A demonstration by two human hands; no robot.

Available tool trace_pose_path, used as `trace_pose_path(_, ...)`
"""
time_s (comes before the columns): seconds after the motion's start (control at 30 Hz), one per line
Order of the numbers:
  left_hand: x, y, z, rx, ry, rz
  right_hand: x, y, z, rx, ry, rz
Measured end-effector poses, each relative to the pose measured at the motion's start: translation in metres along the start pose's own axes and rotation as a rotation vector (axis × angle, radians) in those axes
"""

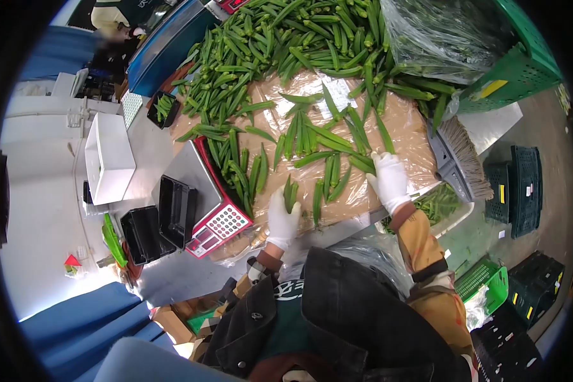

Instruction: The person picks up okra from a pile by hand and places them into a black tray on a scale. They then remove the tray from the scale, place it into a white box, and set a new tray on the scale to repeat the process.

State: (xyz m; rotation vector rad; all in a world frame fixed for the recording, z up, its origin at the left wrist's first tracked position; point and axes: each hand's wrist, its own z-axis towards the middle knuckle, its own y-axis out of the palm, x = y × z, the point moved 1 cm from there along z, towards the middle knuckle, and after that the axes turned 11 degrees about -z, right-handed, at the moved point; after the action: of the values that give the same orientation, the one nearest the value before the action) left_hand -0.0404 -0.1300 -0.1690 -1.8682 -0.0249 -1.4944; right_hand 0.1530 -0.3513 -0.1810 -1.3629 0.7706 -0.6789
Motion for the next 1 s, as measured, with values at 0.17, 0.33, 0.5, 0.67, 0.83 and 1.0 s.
trace_pose_path(0.17,0.015,0.043,0.006,-0.105,0.044,0.069,0.006,-0.011,0.004,-0.122,0.014,0.247)
trace_pose_path(0.33,0.000,0.044,0.013,-0.130,0.023,0.050,0.034,-0.026,0.046,0.053,0.341,0.345)
trace_pose_path(0.5,0.043,0.025,0.059,-0.069,0.164,0.177,0.043,0.005,0.071,-0.160,0.464,0.317)
trace_pose_path(0.67,0.036,0.046,0.099,-0.118,0.286,0.407,0.008,-0.020,0.087,0.049,0.429,0.383)
trace_pose_path(0.83,0.022,0.068,0.105,-0.150,0.260,0.601,-0.017,0.013,0.109,-0.091,0.290,0.171)
trace_pose_path(1.0,0.049,0.064,0.082,-0.086,0.113,0.270,-0.003,-0.017,0.087,-0.177,0.342,0.359)
